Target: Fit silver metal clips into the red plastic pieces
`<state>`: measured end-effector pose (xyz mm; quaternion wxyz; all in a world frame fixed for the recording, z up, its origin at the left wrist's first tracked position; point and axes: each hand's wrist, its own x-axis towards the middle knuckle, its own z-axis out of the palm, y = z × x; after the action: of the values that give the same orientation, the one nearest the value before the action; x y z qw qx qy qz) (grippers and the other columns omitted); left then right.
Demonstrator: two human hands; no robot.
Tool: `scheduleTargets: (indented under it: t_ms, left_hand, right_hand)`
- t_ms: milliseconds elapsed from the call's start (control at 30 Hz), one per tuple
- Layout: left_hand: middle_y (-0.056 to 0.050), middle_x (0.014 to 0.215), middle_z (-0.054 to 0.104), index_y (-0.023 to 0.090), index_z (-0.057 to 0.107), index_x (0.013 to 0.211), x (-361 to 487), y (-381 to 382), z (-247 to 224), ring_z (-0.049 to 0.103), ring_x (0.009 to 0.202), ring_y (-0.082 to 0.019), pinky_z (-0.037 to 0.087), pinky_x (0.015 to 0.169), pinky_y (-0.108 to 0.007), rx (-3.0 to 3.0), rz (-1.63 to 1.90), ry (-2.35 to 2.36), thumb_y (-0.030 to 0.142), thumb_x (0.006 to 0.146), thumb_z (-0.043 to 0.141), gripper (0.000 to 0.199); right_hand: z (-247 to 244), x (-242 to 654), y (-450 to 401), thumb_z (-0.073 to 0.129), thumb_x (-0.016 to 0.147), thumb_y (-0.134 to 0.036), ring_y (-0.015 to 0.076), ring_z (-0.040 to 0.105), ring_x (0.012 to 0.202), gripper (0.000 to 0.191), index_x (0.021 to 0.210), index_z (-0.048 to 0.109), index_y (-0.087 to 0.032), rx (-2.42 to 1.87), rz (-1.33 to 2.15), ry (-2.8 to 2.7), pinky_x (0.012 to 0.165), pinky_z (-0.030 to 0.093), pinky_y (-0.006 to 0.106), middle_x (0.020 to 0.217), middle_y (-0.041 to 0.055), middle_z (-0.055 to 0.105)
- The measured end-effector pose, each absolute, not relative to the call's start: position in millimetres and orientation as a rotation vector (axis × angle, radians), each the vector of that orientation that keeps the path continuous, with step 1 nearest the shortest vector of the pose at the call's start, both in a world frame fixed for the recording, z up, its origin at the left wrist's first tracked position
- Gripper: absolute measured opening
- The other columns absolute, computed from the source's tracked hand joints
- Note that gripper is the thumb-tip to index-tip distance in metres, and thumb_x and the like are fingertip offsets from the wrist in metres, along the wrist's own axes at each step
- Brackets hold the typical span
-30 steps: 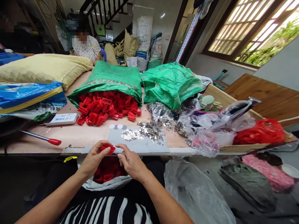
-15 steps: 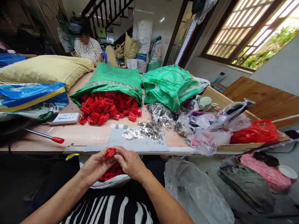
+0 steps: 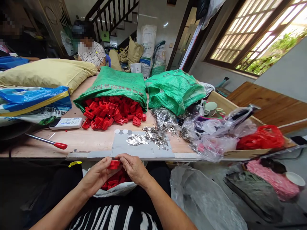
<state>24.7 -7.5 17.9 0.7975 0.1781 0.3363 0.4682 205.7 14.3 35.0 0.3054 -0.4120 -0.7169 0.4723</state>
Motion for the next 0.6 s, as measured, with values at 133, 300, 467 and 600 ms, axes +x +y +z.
scheduleTargets:
  t_ms: [133, 300, 467, 600]
  left_hand:
    - [-0.006, 0.102, 0.070, 0.017, 0.066, 0.071, 7.8, -8.4, -3.7, 0.064, 0.091, -0.019, 0.048, 0.084, -0.028, 0.798, 0.961, 1.030, 0.035, 0.067, 0.079, 0.023]
    - [-0.007, 0.097, 0.072, 0.019, 0.068, 0.079, -8.5, -10.4, -21.7, 0.062, 0.102, -0.026, 0.045, 0.089, -0.033, 0.903, 0.941, 1.176, 0.047, 0.065, 0.076, 0.032]
    - [-0.007, 0.092, 0.073, 0.019, 0.068, 0.078, -10.6, -11.2, -25.7, 0.065, 0.098, -0.026, 0.047, 0.091, -0.035, 0.844, 0.941, 1.152, 0.047, 0.064, 0.077, 0.033]
    - [-0.006, 0.086, 0.072, 0.018, 0.068, 0.075, -8.5, -9.5, -35.0, 0.067, 0.089, -0.024, 0.049, 0.089, -0.035, 0.788, 1.018, 1.139, 0.048, 0.060, 0.079, 0.035]
  right_hand:
    - [32.4, 210.6, 24.1, 0.036, 0.099, -0.040, 0.0101, 0.043, 0.053, 0.036, 0.114, 0.062, -0.020, -1.164, 1.193, -1.907, 0.055, 0.034, 0.021, 0.057, -0.0055, 0.042]
    - [37.3, 220.4, 55.5, 0.044, 0.095, -0.031, 0.0143, 0.057, 0.066, 0.027, 0.112, 0.063, -0.020, -1.349, 0.916, -1.997, 0.067, 0.043, 0.024, 0.069, -0.0007, 0.059]
    - [43.1, 227.4, 107.3, 0.053, 0.090, -0.024, 0.0199, 0.056, 0.107, 0.031, 0.121, 0.056, -0.020, -1.666, 0.420, -2.089, 0.092, 0.042, 0.030, 0.118, 0.0089, 0.060]
    - [43.3, 231.5, 153.0, 0.056, 0.087, -0.016, 0.0231, 0.053, 0.114, 0.047, 0.132, 0.044, -0.017, -1.864, 0.302, -2.046, 0.095, 0.040, 0.032, 0.126, 0.0135, 0.053]
